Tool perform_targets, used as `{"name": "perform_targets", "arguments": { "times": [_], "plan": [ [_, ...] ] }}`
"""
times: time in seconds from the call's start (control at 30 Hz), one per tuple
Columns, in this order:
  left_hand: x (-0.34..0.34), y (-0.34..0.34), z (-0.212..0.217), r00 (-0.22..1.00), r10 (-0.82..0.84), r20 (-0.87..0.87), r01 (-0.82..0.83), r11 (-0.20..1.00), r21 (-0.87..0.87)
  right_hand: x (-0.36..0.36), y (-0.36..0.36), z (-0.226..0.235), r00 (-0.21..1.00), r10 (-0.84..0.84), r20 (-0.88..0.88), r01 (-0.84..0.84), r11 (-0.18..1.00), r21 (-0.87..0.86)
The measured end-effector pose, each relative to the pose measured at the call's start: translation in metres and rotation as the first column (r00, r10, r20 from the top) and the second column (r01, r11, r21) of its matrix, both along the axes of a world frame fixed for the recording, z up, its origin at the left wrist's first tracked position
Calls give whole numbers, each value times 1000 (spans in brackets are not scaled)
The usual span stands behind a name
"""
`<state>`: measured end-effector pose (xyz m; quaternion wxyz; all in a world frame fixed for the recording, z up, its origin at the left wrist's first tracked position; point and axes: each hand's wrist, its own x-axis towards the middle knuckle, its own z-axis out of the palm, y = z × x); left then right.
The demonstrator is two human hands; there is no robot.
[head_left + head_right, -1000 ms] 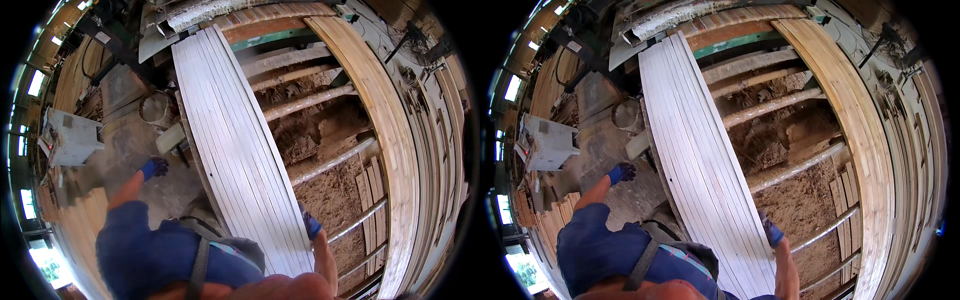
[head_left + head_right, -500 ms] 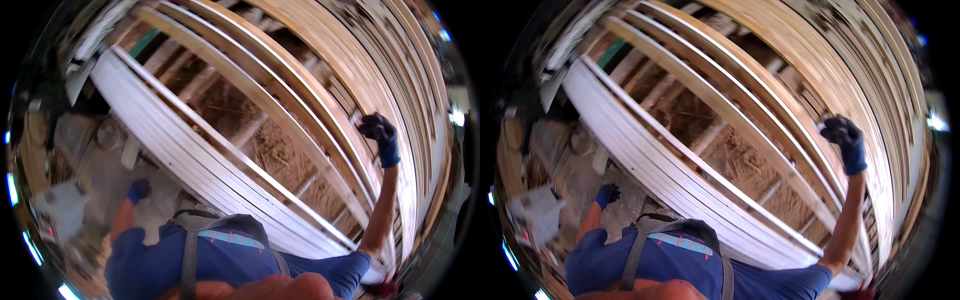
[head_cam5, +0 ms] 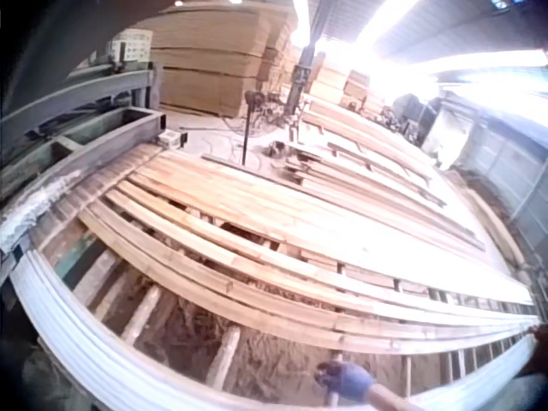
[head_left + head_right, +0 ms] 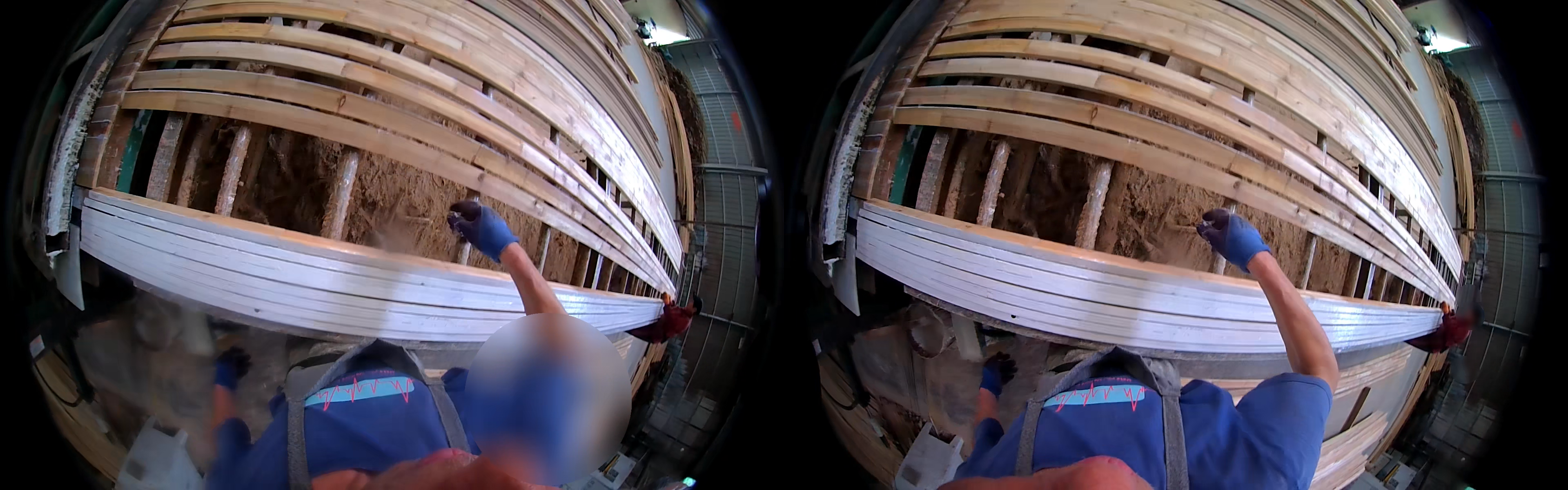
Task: The person applies white paint to long wooden planks arranged on a metal rack using a paint roller. They repeatedly dip the roller into a paint bucket and roll it along the length of the planks, covering the wood surface. The person also picks up and places wooden planks onto the rack to position them for painting.
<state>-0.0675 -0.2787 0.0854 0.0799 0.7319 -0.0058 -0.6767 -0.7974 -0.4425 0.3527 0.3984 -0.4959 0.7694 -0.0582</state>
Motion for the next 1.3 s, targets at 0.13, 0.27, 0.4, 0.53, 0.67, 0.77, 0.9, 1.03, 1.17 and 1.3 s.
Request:
{"name": "perform_targets", "arguments": {
  "times": [0.13,0.27,0.4,0.53,0.67,0.77,0.9,1.03,1.17,1.3],
  "plan": [
    [19,12,-5,995,-59,-74,53,995,-82,22,0,-18,971,206,122,-179,963,-202],
    [33,16,-12,998,-40,-52,34,993,-110,35,-15,-50,826,266,496,-417,881,221],
    [34,9,-18,982,9,-190,-30,994,-109,29,-15,-71,798,215,563,-472,804,361],
    [22,0,-20,1000,-14,17,14,1000,0,14,-9,-92,816,138,561,-354,887,296],
    [11,-7,-19,984,135,-116,-150,980,-130,12,-16,-96,816,174,552,-484,729,485],
    [9,-13,-17,948,-317,-1,312,935,-167,18,-23,-59,853,342,394,-475,820,319],
    [7,-15,-15,998,2,-66,-8,996,-93,23,-29,10,779,581,-233,-564,813,141],
    [-1,-21,-20,990,53,-129,-65,994,-93,36,-24,2,627,363,-689,-525,850,-30],
    [-1,-31,-17,998,-7,-67,4,999,-37,52,9,-54,673,303,-675,-608,745,-273],
    [16,-12,-12,981,24,-193,-65,976,-208,71,51,-56,790,368,-490,-550,778,-303]
  ]
}}
